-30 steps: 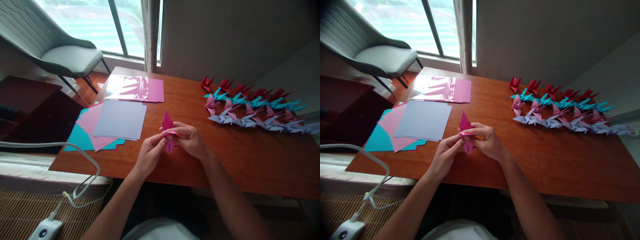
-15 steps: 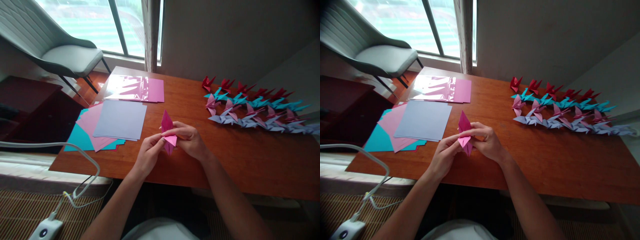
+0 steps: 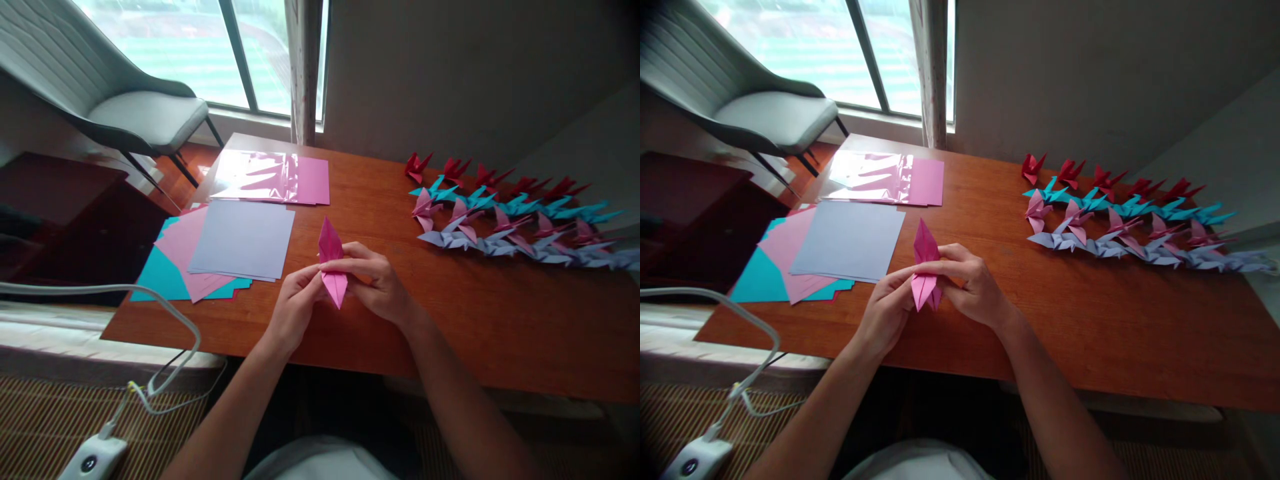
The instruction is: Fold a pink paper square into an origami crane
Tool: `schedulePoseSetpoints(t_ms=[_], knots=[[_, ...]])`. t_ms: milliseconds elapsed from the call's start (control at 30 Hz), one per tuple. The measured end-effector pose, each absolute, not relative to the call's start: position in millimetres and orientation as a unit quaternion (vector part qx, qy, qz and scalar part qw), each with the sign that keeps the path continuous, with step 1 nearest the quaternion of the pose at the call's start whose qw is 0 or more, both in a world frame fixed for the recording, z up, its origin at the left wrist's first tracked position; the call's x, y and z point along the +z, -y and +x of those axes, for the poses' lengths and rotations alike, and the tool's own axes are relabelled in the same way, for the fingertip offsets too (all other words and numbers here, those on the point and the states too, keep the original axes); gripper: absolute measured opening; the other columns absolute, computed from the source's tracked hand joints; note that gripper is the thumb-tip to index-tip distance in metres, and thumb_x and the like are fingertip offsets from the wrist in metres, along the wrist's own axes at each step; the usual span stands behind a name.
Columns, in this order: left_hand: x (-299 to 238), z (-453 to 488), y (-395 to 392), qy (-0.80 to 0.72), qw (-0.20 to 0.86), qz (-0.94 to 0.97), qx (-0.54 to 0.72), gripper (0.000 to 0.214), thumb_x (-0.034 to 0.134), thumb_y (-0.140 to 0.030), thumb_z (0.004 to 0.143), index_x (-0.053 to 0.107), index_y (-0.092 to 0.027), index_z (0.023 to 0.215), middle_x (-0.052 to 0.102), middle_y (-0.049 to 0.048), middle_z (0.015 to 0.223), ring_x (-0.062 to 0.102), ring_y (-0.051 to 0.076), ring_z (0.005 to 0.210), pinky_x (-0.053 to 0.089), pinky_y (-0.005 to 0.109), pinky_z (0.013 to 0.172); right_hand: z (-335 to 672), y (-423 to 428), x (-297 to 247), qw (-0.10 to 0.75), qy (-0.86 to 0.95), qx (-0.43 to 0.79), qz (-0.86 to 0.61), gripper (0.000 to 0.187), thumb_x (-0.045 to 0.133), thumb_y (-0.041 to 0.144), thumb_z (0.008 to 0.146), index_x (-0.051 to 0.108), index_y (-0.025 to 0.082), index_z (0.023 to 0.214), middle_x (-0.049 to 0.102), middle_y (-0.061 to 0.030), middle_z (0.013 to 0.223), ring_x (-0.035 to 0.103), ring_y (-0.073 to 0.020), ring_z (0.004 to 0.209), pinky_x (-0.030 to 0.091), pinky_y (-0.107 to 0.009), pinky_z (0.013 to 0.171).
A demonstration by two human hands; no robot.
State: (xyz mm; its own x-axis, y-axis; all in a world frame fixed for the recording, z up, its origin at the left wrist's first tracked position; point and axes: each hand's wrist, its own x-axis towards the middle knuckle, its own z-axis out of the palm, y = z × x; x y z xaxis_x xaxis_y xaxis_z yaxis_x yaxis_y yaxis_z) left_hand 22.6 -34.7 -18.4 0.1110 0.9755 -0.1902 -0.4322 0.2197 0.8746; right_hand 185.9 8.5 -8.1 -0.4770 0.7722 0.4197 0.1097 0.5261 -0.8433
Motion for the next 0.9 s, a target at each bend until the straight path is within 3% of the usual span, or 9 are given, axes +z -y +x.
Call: schedulePoseSetpoints(t_ms=[267, 467, 633, 700, 900], knots=[[-16, 23, 35, -0.389, 0.688, 0.341, 0.508, 0.029, 0.071, -0.038, 0.088, 0.079, -0.016, 0.105, 0.077, 0.007, 0.086, 0.07, 0.021, 0.078, 0.054, 0.029, 0.072, 185, -7, -7, 0.475, 0.705, 0.405, -0.336, 0.033, 0.064, 0.018, 0.091, 0.069, 0.03, 0.122, 0.065, -0.0078, 0.13, 0.061, -0.023, 0.118, 0.056, -0.035, 0.083], [-17, 23, 35, -0.395, 0.689, 0.344, 0.502, 0.029, 0.069, -0.04, 0.089, 0.078, -0.016, 0.105, 0.076, 0.0071, 0.082, 0.072, 0.021, 0.074, 0.054, 0.028, 0.069, 187, -8, -3, 0.517, 0.695, 0.366, -0.34, 0.023, 0.068, 0.016, 0.089, 0.076, 0.032, 0.104, 0.064, -0.0045, 0.131, 0.059, -0.0235, 0.123, 0.051, -0.046, 0.102], [-14, 22, 33, -0.391, 0.681, 0.307, 0.538, 0.02, 0.076, -0.035, 0.082, 0.078, -0.015, 0.086, 0.07, 0.0011, 0.068, 0.062, 0.011, 0.059, 0.047, 0.019, 0.056, 189, -6, 2, 0.457, 0.742, 0.372, -0.319, 0.022, 0.07, 0.017, 0.088, 0.078, 0.032, 0.101, 0.061, -0.0056, 0.137, 0.058, -0.0258, 0.125, 0.056, -0.039, 0.084], [-13, 22, 33, -0.397, 0.678, 0.283, 0.55, 0.018, 0.078, -0.033, 0.079, 0.077, -0.015, 0.08, 0.067, -0.0006, 0.063, 0.057, 0.009, 0.054, 0.044, 0.017, 0.053, 189, -6, 3, 0.442, 0.756, 0.367, -0.314, 0.021, 0.07, 0.018, 0.088, 0.078, 0.032, 0.101, 0.06, -0.0055, 0.138, 0.057, -0.0261, 0.125, 0.055, -0.039, 0.083], [-12, 21, 33, -0.375, 0.677, 0.26, 0.577, 0.021, 0.07, -0.033, 0.084, 0.075, -0.015, 0.076, 0.066, -0.0005, 0.064, 0.057, 0.01, 0.055, 0.05, 0.021, 0.06, 189, -5, 2, 0.447, 0.758, 0.345, -0.326, 0.02, 0.07, 0.019, 0.088, 0.079, 0.033, 0.1, 0.055, -0.0042, 0.145, 0.056, -0.0258, 0.125, 0.057, -0.037, 0.08]])
